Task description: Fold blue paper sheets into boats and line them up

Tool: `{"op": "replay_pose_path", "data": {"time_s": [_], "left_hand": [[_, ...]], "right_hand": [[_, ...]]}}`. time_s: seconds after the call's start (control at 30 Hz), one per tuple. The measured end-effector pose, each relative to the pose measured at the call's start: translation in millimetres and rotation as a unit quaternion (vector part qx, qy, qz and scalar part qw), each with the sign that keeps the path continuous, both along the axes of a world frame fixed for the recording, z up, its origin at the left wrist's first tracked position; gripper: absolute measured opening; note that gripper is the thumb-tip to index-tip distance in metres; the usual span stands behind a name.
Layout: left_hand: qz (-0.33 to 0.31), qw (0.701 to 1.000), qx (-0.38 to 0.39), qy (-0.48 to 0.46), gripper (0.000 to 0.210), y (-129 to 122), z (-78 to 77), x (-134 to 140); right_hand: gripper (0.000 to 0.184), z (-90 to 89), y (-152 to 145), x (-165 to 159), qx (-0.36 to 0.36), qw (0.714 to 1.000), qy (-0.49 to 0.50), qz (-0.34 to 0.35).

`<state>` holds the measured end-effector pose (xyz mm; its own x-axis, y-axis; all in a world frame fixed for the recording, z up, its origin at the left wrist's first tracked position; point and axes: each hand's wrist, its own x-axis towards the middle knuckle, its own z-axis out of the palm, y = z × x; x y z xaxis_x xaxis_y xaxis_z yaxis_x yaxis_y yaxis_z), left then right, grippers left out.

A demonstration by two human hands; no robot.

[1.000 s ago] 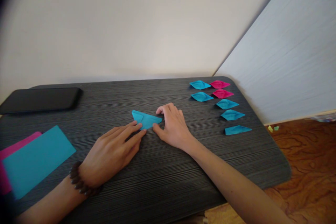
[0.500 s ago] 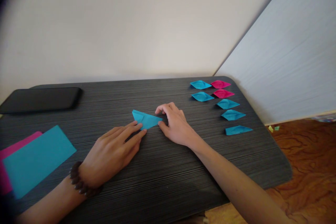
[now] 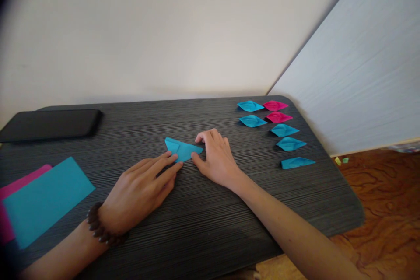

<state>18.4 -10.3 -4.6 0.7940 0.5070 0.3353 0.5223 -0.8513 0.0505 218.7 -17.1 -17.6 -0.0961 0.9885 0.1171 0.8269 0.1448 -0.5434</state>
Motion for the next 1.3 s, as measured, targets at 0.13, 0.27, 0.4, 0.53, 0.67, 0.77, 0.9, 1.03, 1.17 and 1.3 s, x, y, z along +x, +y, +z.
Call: {"op": "replay_pose_path", "data": {"time_s": [0.13,0.27,0.4,0.53,0.67,0.77,0.9,1.03,1.17,1.3], "left_hand": [[0.004,1.000,-0.001,0.005,0.026,-0.3,0.4,0.5],[0.005,1.000,0.000,0.004,0.026,-0.5,-0.2,0.7],[0.005,1.000,-0.002,0.003,0.027,-0.2,-0.8,0.5],[0.007,1.000,-0.008,0.005,0.027,0.1,-0.4,-0.5],[0.005,1.000,-0.020,-0.003,0.026,1.7,-2.4,-1.4],[0.011,0.998,-0.055,-0.023,0.026,3.8,-6.9,-1.7],[0.016,0.988,-0.127,-0.085,0.023,9.7,-15.2,-1.7],[0.086,0.983,-0.121,-0.108,0.025,19.5,-20.9,-4.3],[0.150,0.983,-0.091,-0.049,0.034,25.5,-21.6,-7.3],[0.131,0.985,-0.098,-0.046,0.030,24.4,-21.2,-6.4]], "right_hand": [[0.025,-0.2,-0.6,1.2,0.006,1.000,-0.002,0.007],[0.032,-1.7,-2.6,-6.9,0.017,0.999,-0.033,-0.016],[0.032,-0.8,-1.9,-5.6,0.001,1.000,-0.024,-0.010],[0.032,2.4,0.6,4.2,-0.022,1.000,0.013,0.016],[0.028,4.1,1.2,8.3,-0.030,0.999,0.022,0.037],[0.026,2.2,-0.8,5.1,-0.005,0.999,-0.009,0.038],[0.034,-1.8,-3.8,-0.6,0.037,0.998,-0.041,0.044],[0.031,-2.9,-4.5,-2.0,0.042,0.996,-0.035,0.065],[0.031,-1.9,-4.2,-1.2,0.037,0.995,-0.028,0.091],[0.030,-0.6,-4.2,-0.7,0.033,0.994,-0.016,0.099]]}}
